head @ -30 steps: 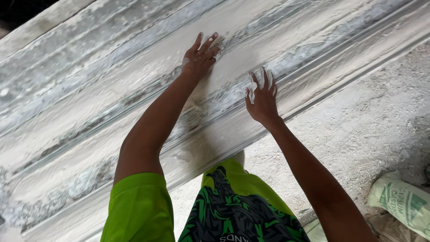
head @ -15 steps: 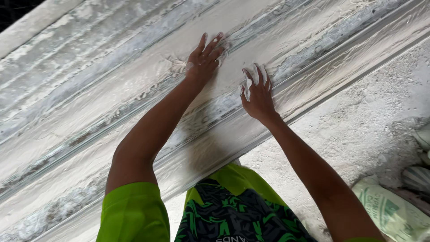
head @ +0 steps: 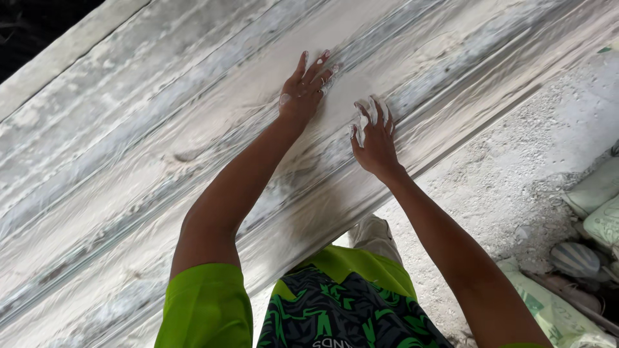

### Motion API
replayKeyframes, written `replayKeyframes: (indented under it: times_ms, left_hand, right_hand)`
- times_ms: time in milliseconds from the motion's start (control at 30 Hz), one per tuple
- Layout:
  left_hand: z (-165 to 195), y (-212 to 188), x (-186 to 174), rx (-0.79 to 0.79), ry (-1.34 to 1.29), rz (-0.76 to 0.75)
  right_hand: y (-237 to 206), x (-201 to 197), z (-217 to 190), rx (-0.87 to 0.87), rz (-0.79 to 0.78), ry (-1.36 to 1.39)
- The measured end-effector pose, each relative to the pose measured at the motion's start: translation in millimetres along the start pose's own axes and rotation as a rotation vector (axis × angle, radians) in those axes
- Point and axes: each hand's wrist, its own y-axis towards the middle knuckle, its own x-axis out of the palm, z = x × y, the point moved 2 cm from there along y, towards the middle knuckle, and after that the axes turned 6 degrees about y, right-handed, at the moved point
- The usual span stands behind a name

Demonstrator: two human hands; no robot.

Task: The person presses plaster paste by hand onto long decorative moldings, smearing and smoothing it along the grooved surfaces, and works along the length of the pieces. At the end, the person mixes more plaster paste in a large bowl by hand.

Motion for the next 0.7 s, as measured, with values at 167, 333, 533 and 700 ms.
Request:
replayKeyframes:
  times_ms: [167,333,533,700]
  left_hand:
    - [12,97,-51,0.026,-0.057,-0.092]
    - [17,206,-104,-0.050,0.061,-0.097]
    - [44,304,-151,-0.079,0.090,-0.035]
    - [55,388,-187,-0.120,0.659,-0.047]
  right_hand:
    - [40,-52,86,-0.013,0.015,0.001]
    - [72,-116,193,-0.014,0.017,0.026]
    - [101,-195,295,-0.013,0.014,0.038]
    - [146,-243,367,0.002,0.005,0.019]
